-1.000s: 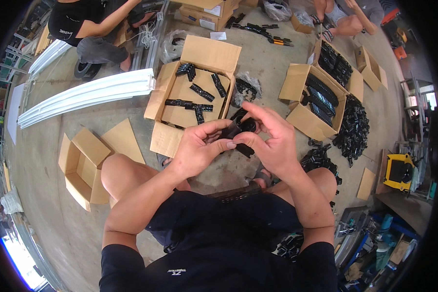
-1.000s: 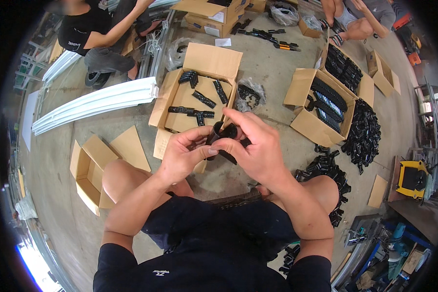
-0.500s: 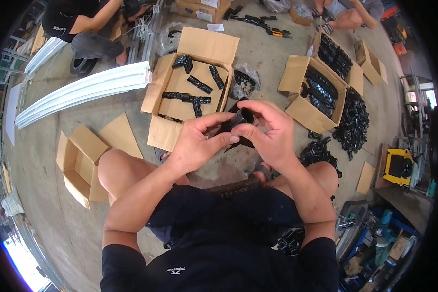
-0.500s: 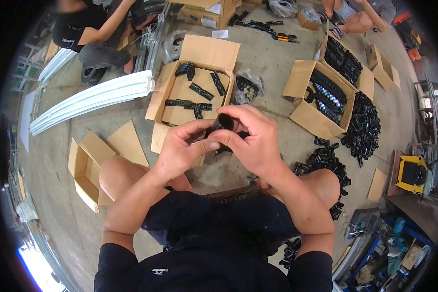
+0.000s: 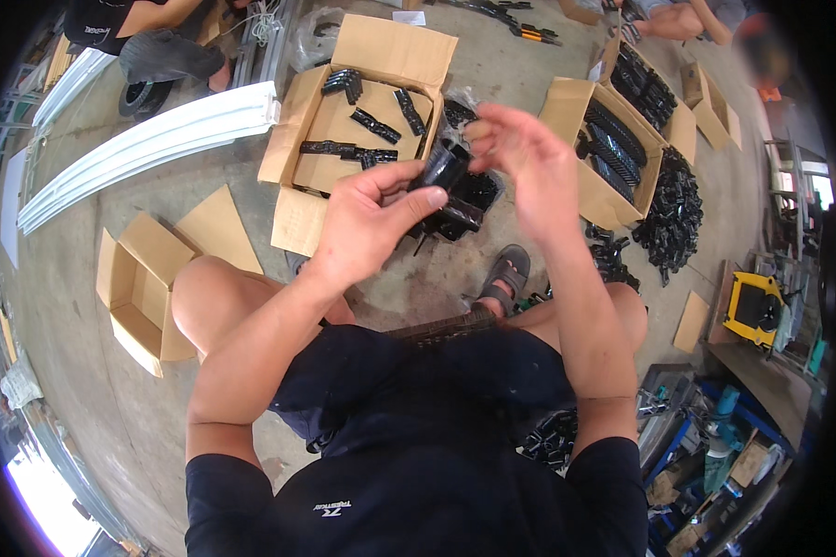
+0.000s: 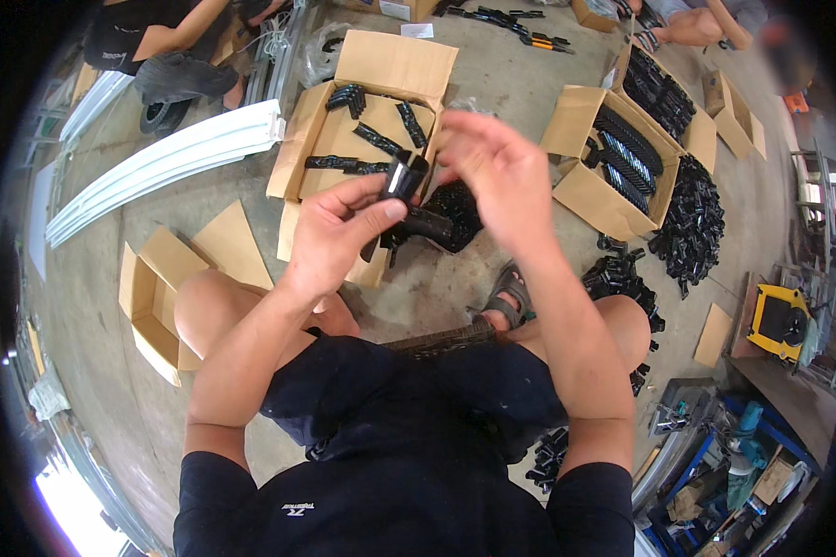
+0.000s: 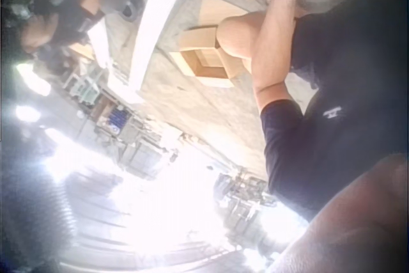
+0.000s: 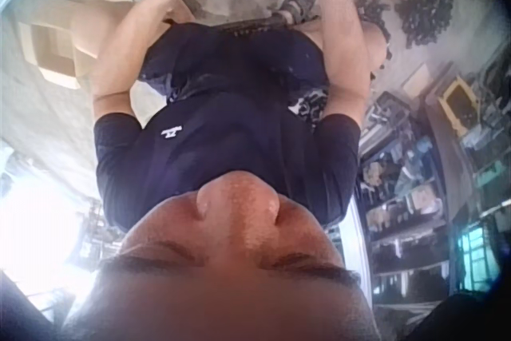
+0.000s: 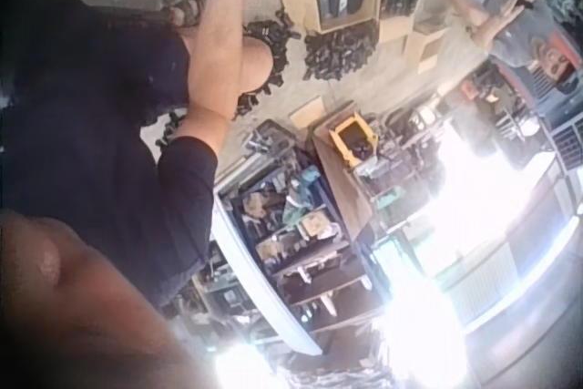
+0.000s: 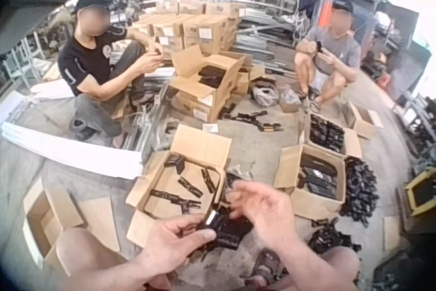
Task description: The person sits on the floor in a warehouse and assembles small black plastic components by hand. They pick up individual pieces from a cardboard box, fit them together, and place the assembled units back into the box. Two other people are visible in the background performing similar tasks.
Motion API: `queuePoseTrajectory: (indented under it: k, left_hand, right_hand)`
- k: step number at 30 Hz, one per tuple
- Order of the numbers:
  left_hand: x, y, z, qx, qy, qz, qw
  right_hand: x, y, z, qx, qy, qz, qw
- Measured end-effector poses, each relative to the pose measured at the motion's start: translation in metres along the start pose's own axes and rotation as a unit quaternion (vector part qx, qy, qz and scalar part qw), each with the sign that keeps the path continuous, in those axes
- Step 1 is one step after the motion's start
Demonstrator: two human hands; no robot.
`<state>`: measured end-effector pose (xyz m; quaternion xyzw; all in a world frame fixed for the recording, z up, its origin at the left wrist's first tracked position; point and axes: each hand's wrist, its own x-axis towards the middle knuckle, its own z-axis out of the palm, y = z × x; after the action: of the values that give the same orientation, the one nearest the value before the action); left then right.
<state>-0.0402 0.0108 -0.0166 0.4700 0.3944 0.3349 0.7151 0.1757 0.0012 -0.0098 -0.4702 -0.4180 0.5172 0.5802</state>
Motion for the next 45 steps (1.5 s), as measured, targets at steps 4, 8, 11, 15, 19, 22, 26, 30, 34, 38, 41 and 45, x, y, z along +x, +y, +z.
queuePoseTrajectory:
  k: [4,8,11,15,19,22,26,30,34,38,41,45]
  left_hand:
    - [0.013,0.009,-0.008,-0.021,0.021,0.016,0.999]
    - [0.021,0.009,-0.020,-0.023,0.071,0.015,0.997]
    - [0.022,0.001,-0.028,-0.056,0.087,0.002,0.995]
    - [0.013,-0.006,-0.032,-0.070,0.091,-0.045,0.992]
    - [0.017,-0.023,-0.033,-0.029,0.027,-0.013,0.999]
    - [0.012,-0.030,-0.038,0.209,0.076,0.060,0.973]
    - [0.006,-0.011,-0.026,0.453,0.114,0.194,0.863]
    - [0.009,-0.015,-0.027,0.522,0.102,0.251,0.809]
    - [0.014,-0.022,-0.031,0.555,0.108,0.269,0.780]
    - [0.019,-0.018,-0.032,0.593,0.102,0.273,0.750]
    - [0.021,-0.019,-0.036,0.603,0.108,0.274,0.742]
    - [0.024,-0.019,-0.037,0.600,0.103,0.276,0.743]
  right_hand:
    - [0.049,0.077,-0.048,-0.324,0.089,0.068,0.940]
    - [0.034,0.199,-0.075,-0.592,-0.112,0.126,0.788]
    - [0.008,0.268,-0.077,-0.662,-0.191,0.128,0.714]
    - [-0.026,0.310,-0.061,-0.702,-0.178,0.030,0.689]
    - [-0.025,0.323,-0.064,-0.723,-0.224,0.061,0.650]
    - [-0.023,0.303,-0.045,-0.738,-0.270,0.036,0.617]
    - [-0.022,0.291,-0.053,-0.730,-0.293,0.033,0.616]
    - [-0.020,0.294,-0.056,-0.697,-0.302,0.008,0.650]
    - [-0.021,0.300,-0.054,-0.686,-0.251,0.011,0.683]
    - [0.003,0.273,-0.059,-0.554,-0.042,-0.074,0.828]
    - [0.042,0.200,-0.046,-0.497,0.017,-0.064,0.865]
    - [0.050,0.083,-0.009,-0.319,0.071,-0.008,0.945]
